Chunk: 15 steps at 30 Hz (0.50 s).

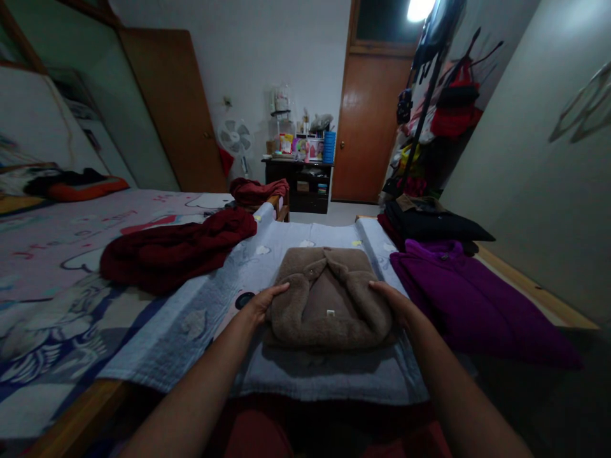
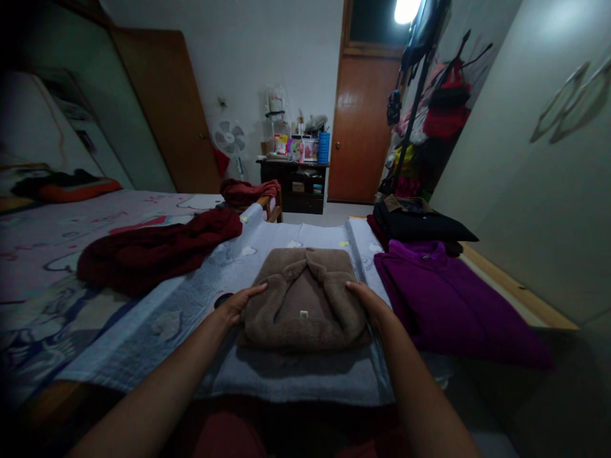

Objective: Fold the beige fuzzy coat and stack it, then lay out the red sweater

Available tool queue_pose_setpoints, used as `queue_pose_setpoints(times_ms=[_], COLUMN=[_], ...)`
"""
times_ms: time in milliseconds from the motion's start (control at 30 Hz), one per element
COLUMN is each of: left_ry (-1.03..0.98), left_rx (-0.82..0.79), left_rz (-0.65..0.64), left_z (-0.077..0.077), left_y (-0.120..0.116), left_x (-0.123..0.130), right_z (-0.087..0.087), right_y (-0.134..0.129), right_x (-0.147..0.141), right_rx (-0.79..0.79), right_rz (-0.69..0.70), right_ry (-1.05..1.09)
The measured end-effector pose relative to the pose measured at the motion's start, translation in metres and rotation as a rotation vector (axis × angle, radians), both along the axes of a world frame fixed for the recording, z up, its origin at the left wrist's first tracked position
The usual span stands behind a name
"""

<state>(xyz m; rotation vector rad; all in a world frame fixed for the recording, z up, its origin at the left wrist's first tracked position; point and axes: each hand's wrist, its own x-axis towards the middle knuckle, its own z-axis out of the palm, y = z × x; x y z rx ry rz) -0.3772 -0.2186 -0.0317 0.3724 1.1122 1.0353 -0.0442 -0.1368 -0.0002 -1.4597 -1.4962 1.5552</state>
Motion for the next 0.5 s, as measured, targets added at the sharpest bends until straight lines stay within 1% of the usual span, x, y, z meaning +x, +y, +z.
queue_pose_setpoints(times_ms=[133, 233, 300, 500], left_ry=[0.017, 0.04, 0.064, 0.156], left_rx=[0.023, 0.04, 0.07, 0.223], left_rz=[-0.003, 0.001, 0.012, 0.006], left_z=[-0.003, -0.001, 0.003, 0.021], left_y=[0.002, 0.004, 0.005, 0.01], left_x=[-0.001, -0.001, -0.002, -0.012], right_z=[0.003, 0.006, 0.007, 0.003], right_y=[0.001, 0.002, 0.001, -0.013], right_x=[-0.002, -0.001, 0.0, -0.001], right_rx=[-0.234, -0.352, -0.348, -0.151], right_rz=[-0.106, -0.114, -0.111, -0.103], right_ry=[0.173, 0.306, 0.365, 0.531])
